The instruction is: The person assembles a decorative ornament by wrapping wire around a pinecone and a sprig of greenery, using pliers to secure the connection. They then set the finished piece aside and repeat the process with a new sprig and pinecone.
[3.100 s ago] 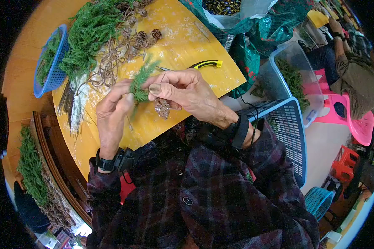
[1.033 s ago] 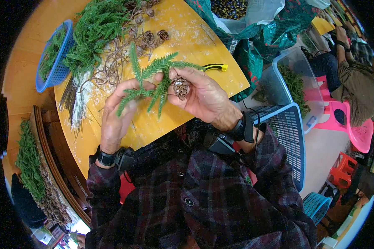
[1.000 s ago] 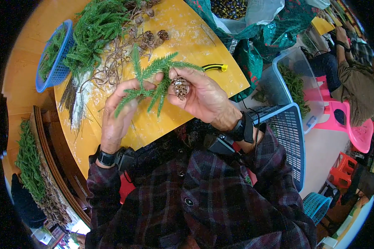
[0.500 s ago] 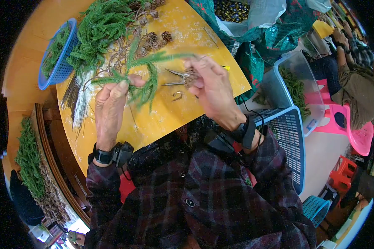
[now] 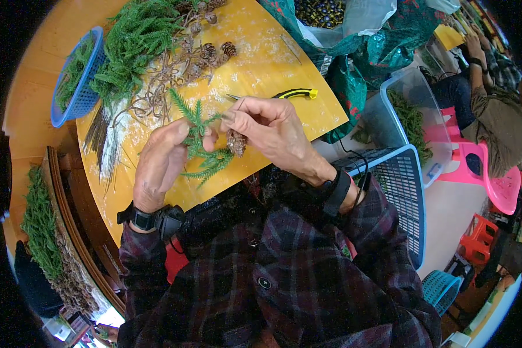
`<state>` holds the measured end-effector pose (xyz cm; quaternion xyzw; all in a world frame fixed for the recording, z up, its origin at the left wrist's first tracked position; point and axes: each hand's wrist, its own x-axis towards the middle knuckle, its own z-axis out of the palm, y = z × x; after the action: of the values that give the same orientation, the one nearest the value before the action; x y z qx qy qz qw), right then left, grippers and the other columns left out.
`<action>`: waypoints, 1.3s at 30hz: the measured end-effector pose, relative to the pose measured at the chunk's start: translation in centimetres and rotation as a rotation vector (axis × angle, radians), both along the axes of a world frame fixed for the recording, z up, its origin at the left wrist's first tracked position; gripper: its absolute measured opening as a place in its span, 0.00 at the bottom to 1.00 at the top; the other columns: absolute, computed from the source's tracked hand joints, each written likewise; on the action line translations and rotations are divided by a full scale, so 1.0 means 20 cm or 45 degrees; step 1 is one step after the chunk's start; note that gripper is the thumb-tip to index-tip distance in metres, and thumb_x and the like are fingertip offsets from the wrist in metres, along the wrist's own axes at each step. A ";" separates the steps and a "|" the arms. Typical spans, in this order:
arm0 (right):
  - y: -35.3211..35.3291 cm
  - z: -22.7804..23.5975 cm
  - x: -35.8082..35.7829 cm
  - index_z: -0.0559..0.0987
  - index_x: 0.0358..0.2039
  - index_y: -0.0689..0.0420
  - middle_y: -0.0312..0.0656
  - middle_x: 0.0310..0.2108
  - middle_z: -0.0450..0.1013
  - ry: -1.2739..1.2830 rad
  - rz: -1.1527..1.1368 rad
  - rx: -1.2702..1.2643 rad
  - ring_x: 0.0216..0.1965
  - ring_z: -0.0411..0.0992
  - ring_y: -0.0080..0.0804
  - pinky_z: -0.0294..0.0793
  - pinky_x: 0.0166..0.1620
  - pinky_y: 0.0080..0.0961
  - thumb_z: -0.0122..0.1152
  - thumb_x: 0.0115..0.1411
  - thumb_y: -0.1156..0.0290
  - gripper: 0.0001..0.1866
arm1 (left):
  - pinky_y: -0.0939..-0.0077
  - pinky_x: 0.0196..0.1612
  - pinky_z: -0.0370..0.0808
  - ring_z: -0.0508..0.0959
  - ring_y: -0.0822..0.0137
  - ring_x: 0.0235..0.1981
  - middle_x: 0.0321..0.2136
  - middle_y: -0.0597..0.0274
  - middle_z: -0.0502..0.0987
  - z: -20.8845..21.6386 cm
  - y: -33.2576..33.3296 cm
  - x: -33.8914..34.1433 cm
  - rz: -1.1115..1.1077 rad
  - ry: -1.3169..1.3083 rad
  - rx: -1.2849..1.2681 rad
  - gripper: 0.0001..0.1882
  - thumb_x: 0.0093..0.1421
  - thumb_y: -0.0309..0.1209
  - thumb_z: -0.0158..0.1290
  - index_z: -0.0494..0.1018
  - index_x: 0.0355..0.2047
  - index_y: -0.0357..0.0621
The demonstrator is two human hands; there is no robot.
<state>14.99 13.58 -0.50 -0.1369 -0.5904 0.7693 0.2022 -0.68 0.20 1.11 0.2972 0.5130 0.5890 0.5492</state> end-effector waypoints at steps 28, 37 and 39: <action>0.03 -0.05 0.01 0.75 0.29 0.57 0.35 0.28 0.73 -0.062 -0.011 -0.256 0.23 0.63 0.14 0.60 0.26 0.13 0.52 0.63 0.62 0.12 | 0.70 0.50 0.67 0.73 0.65 0.42 0.37 0.54 0.75 -0.03 -0.01 0.02 0.205 -0.194 0.054 0.17 0.60 0.30 0.43 0.65 0.47 0.34; 0.05 -0.06 0.02 0.71 0.28 0.56 0.37 0.32 0.70 0.029 0.026 -0.390 0.33 0.66 0.21 0.64 0.35 0.18 0.50 0.63 0.62 0.11 | 0.78 0.47 0.68 0.73 0.75 0.39 0.38 0.63 0.75 -0.02 0.01 0.06 0.153 0.004 0.146 0.18 0.58 0.26 0.49 0.66 0.49 0.35; 0.05 -0.06 0.01 0.71 0.28 0.56 0.37 0.33 0.70 0.058 0.039 -0.442 0.35 0.67 0.23 0.64 0.37 0.19 0.50 0.63 0.62 0.11 | 0.78 0.46 0.69 0.73 0.76 0.38 0.37 0.63 0.76 -0.03 0.00 0.06 0.190 -0.008 0.165 0.17 0.58 0.26 0.50 0.67 0.48 0.35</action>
<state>15.24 14.51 -1.64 -0.1432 -0.4461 0.8655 0.1770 0.50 0.26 0.56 0.2912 0.4928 0.6613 0.4848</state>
